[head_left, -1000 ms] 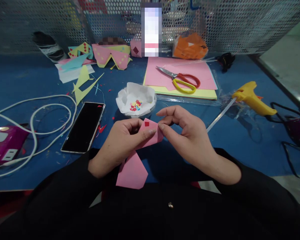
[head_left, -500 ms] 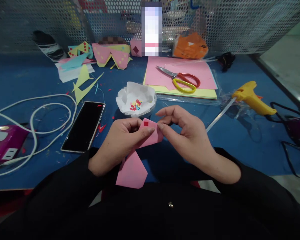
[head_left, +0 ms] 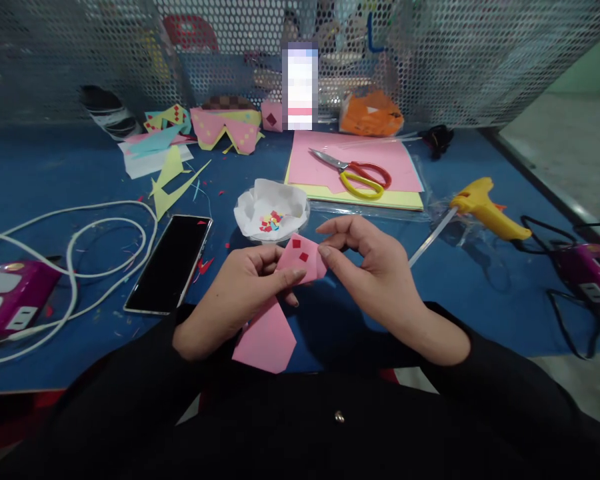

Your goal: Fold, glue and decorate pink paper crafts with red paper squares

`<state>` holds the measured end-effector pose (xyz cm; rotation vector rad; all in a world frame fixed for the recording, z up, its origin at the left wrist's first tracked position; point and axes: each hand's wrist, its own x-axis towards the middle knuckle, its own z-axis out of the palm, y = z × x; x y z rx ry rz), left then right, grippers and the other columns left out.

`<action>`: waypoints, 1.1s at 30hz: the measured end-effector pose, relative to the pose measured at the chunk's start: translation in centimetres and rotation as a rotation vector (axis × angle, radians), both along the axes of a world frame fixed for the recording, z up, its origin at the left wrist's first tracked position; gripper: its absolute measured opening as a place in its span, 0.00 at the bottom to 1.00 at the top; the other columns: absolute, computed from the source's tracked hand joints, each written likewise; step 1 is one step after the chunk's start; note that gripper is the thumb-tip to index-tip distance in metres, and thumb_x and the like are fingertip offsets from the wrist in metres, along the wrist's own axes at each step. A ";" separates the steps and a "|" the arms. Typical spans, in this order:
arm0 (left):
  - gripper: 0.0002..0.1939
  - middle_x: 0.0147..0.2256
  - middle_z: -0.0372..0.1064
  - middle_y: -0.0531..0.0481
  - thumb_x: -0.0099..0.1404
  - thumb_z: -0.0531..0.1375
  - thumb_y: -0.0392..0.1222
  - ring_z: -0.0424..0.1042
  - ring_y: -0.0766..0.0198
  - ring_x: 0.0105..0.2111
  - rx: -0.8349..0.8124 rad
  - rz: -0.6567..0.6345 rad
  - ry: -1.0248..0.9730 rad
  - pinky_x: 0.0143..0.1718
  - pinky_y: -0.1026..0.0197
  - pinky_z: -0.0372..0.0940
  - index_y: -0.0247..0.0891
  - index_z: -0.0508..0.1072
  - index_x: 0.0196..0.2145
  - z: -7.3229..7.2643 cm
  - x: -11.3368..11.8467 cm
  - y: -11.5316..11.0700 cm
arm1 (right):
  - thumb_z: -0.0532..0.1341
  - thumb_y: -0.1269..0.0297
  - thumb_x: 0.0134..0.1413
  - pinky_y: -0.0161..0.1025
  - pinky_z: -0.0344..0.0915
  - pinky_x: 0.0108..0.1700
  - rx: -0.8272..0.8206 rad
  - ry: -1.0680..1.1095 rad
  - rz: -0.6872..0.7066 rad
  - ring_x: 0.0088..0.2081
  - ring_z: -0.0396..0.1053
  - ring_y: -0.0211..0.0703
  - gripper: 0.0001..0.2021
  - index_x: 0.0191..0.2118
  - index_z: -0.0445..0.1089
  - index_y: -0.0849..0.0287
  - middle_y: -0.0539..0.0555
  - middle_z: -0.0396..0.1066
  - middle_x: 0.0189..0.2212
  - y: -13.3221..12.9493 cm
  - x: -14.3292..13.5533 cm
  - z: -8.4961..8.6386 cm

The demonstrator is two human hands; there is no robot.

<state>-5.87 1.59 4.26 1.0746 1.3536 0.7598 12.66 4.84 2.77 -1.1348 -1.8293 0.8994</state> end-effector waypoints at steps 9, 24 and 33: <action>0.18 0.16 0.71 0.52 0.61 0.66 0.55 0.65 0.67 0.12 -0.056 0.066 0.032 0.13 0.67 0.57 0.36 0.78 0.37 0.9 -0.6 0.4 | 0.60 0.67 0.60 0.46 0.69 0.50 0.447 -0.042 -0.315 0.43 0.75 0.45 0.09 0.47 0.70 0.54 0.54 0.76 0.42 1.3 3.8 1.9; 0.11 0.24 0.75 0.50 0.62 0.68 0.47 0.65 0.71 0.15 -0.031 0.213 -0.125 0.15 0.69 0.59 0.37 0.78 0.36 1.2 -1.3 0.7 | 0.67 0.59 0.45 0.45 0.47 0.32 0.033 -1.023 -0.558 0.25 0.54 0.39 0.10 0.26 0.66 0.54 0.56 0.68 0.26 8.0 18.8 0.9; 0.08 0.27 0.77 0.49 0.60 0.68 0.42 0.68 0.71 0.17 -0.038 0.190 -0.166 0.16 0.69 0.60 0.36 0.77 0.36 1.0 -1.5 0.7 | 0.70 0.69 0.34 0.45 0.47 0.30 0.055 -0.796 -0.656 0.22 0.45 0.35 0.14 0.19 0.61 0.53 0.46 0.55 0.20 8.6 19.8 0.1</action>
